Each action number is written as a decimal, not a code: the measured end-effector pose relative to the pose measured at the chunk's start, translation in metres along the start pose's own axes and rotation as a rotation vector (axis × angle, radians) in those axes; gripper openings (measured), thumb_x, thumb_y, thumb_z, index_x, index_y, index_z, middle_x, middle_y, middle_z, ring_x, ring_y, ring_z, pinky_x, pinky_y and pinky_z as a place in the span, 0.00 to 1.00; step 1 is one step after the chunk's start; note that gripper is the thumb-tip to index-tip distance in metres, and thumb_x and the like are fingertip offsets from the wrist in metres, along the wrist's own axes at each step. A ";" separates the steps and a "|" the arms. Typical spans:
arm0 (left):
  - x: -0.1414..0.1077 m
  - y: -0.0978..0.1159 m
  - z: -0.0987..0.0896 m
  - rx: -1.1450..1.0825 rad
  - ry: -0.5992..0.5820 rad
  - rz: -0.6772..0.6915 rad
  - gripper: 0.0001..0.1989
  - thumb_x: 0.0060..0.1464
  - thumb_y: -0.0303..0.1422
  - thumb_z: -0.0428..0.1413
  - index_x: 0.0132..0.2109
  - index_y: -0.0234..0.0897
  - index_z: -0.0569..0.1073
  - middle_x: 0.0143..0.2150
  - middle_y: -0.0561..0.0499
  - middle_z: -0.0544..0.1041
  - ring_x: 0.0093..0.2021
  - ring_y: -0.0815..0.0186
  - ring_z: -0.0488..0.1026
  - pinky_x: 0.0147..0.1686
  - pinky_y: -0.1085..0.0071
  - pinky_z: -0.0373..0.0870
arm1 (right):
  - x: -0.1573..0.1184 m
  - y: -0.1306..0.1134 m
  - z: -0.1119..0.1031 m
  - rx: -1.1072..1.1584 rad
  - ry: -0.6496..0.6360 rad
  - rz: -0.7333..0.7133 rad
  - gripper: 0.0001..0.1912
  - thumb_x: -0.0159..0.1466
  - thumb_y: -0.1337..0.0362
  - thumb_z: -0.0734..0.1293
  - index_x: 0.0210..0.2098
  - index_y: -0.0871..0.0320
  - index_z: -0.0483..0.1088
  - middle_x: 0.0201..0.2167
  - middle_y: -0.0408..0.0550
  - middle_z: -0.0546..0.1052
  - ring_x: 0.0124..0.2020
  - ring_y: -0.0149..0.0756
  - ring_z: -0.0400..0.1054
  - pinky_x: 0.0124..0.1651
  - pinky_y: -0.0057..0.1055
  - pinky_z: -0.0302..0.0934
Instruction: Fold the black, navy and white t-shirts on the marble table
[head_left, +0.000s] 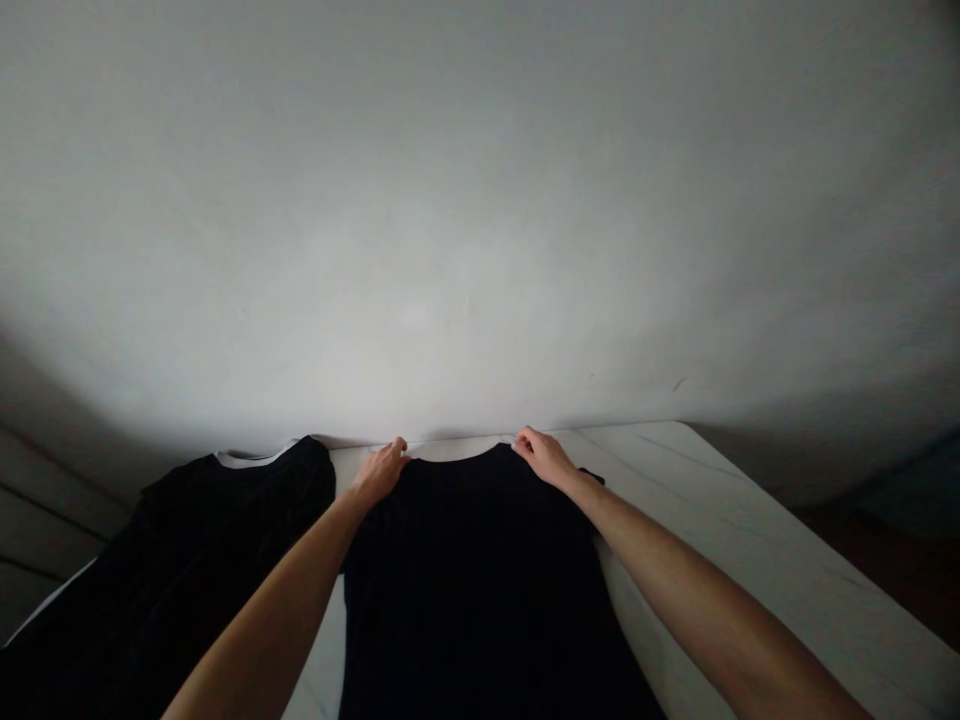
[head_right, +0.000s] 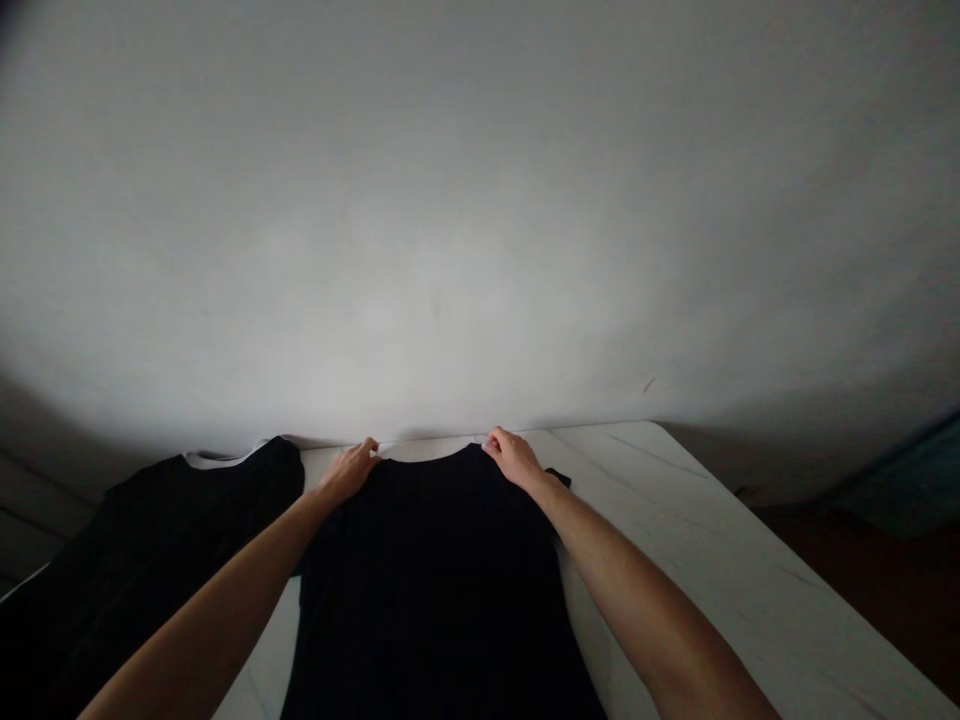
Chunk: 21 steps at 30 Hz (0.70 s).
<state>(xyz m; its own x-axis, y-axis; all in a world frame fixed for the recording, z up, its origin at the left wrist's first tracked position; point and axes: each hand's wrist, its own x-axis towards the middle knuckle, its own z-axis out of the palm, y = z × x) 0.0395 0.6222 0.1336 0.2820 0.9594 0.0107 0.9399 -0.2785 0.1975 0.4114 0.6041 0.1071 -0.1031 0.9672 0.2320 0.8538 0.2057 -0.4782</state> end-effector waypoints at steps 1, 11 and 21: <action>-0.001 0.004 0.001 0.023 0.035 0.001 0.13 0.67 0.34 0.44 0.54 0.38 0.67 0.51 0.40 0.77 0.50 0.55 0.75 0.48 0.61 0.66 | -0.002 0.007 -0.009 -0.018 0.003 0.015 0.08 0.68 0.61 0.63 0.43 0.55 0.72 0.38 0.47 0.80 0.36 0.36 0.72 0.39 0.28 0.58; -0.002 0.195 0.048 -0.029 0.161 0.513 0.24 0.68 0.39 0.40 0.66 0.36 0.62 0.70 0.41 0.64 0.72 0.56 0.55 0.69 0.54 0.53 | -0.045 0.069 -0.070 -0.107 -0.232 0.238 0.14 0.63 0.52 0.68 0.38 0.56 0.77 0.34 0.51 0.81 0.34 0.38 0.73 0.35 0.29 0.58; 0.014 0.221 0.080 0.008 0.015 0.331 0.34 0.67 0.50 0.37 0.71 0.36 0.56 0.75 0.39 0.52 0.75 0.47 0.44 0.70 0.44 0.44 | -0.063 0.062 -0.067 0.309 0.000 0.175 0.18 0.65 0.49 0.60 0.31 0.56 0.68 0.27 0.42 0.72 0.29 0.33 0.64 0.33 0.29 0.56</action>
<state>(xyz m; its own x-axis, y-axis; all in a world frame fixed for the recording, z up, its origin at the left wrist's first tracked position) 0.2665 0.5701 0.0995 0.5696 0.8173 0.0872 0.7993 -0.5755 0.1730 0.5052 0.5458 0.1195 0.0316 0.9918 0.1238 0.6634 0.0718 -0.7448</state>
